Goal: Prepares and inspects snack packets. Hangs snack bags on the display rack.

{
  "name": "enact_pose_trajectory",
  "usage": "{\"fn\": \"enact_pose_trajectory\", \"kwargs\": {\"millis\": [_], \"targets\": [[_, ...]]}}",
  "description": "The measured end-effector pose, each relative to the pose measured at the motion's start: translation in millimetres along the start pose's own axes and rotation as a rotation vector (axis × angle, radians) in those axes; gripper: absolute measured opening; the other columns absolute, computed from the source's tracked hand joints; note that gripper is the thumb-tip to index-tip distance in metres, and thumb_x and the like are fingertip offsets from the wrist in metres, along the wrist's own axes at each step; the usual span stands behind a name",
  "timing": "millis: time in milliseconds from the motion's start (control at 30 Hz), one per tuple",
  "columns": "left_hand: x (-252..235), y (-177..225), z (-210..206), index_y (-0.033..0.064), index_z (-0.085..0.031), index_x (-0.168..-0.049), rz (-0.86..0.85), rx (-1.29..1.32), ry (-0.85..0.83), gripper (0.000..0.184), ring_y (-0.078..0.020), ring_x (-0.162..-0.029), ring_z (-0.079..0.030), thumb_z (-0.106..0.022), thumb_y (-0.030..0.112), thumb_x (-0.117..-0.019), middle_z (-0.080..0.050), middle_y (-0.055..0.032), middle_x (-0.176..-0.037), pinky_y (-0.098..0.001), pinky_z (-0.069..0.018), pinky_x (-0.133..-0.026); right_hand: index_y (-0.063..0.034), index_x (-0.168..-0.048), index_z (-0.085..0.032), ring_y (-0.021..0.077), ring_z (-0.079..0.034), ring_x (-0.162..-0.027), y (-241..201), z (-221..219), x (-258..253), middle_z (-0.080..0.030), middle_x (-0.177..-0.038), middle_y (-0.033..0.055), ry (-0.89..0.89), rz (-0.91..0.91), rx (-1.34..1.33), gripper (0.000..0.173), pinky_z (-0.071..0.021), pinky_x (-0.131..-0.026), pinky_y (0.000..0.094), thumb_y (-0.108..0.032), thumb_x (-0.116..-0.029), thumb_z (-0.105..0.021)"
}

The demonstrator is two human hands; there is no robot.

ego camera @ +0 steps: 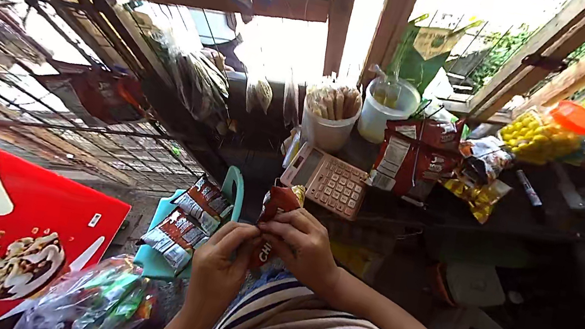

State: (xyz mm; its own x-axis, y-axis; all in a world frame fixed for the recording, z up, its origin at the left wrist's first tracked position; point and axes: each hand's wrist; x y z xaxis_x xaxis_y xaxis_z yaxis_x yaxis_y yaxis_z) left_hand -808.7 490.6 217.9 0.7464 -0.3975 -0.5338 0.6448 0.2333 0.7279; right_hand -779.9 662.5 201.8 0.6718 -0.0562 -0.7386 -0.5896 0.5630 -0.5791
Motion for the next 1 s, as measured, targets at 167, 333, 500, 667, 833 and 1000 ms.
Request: {"fn": "enact_pose_trajectory", "kwargs": {"millis": [167, 333, 500, 667, 833, 1000], "targets": [[2.3, 11.4, -13.6, -0.0007, -0.071, -0.102, 0.022, 0.090, 0.096, 0.014, -0.0018, -0.083, -0.069, -0.073, 0.010, -0.0926, -0.074, -0.0001, -0.093, -0.0194, -0.0594, -0.079, -0.0077, -0.097, -0.080, 0.0159, -0.070, -0.090, 0.5, 12.0, 7.3, -0.076, -0.097, 0.0062, 0.039, 0.005, 0.056, 0.015, -0.0578, -0.078, 0.0307, -0.013, -0.0975, -0.066], [-2.0, 17.6, -22.4, 0.0006, -0.076, -0.114, -0.092, -0.162, 0.041, 0.024, -0.0051, -0.087, -0.067, -0.066, 0.016, -0.0986, -0.072, -0.0101, -0.092, -0.0150, -0.0528, -0.081, -0.0052, -0.097, -0.079, 0.0167, -0.070, -0.089, 8.5, 23.6, 16.5, -0.075, -0.097, 0.0083, 0.035, 0.004, 0.060, 0.015, -0.0576, -0.078, 0.0304, -0.012, -0.0977, -0.065], [-1.4, 21.7, -35.1, 0.0037, -0.071, -0.115, -0.370, -0.360, 0.049, 0.017, -0.0186, -0.083, -0.065, -0.063, 0.012, -0.1022, -0.066, -0.0156, -0.089, -0.0232, -0.0511, -0.076, -0.0046, -0.094, -0.078, 0.0181, -0.072, -0.089, 13.4, 36.2, 22.2, -0.077, -0.094, 0.0100, 0.085, 0.035, 0.054, 0.014, -0.0585, -0.079, 0.0319, -0.011, -0.0969, -0.066], [-8.2, 29.1, -49.0, 0.0010, -0.075, -0.114, -0.318, -0.438, -0.031, 0.021, -0.0204, -0.084, -0.066, -0.061, 0.012, -0.1027, -0.068, -0.0191, -0.089, -0.0220, -0.0501, -0.075, -0.0043, -0.095, -0.078, 0.0186, -0.073, -0.086, 28.2, 47.3, 29.1, -0.077, -0.094, 0.0110, 0.100, 0.085, 0.069, 0.011, -0.0588, -0.076, 0.0320, -0.008, -0.0959, -0.067], [-5.7, 32.7, -59.7, -0.0019, -0.074, -0.099, -0.275, -0.385, -0.008, 0.014, -0.0175, -0.089, -0.068, -0.064, 0.008, -0.0994, -0.070, -0.0188, -0.090, -0.0186, -0.0514, -0.083, -0.0015, -0.101, -0.076, 0.0215, -0.074, -0.093, 37.8, 73.8, 35.1, -0.077, -0.101, 0.0141, 0.005, 0.124, -0.052, 0.015, -0.0597, -0.082, 0.0337, -0.008, -0.0995, -0.063], [-12.1, 36.5, -31.1, 0.0052, -0.072, -0.100, -0.159, -0.228, -0.010, 0.012, -0.0017, -0.095, -0.065, -0.067, 0.016, -0.0987, -0.069, -0.0058, -0.096, -0.0125, -0.0509, -0.087, -0.0022, -0.102, -0.074, 0.0152, -0.071, -0.107, 64.4, 172.0, 45.7, -0.075, -0.108, 0.0107, 0.095, -0.125, 0.212, 0.017, -0.0586, -0.094, 0.0274, -0.012, -0.1001, -0.060]]}}
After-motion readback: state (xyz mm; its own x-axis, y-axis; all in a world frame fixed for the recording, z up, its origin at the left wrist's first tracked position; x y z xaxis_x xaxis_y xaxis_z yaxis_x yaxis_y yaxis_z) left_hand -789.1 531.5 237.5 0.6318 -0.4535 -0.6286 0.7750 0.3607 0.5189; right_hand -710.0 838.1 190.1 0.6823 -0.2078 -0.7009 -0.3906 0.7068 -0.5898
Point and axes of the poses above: each hand's wrist, its own x-axis away from the middle knuckle, its own z-axis out of the back of the hand, y = z × x
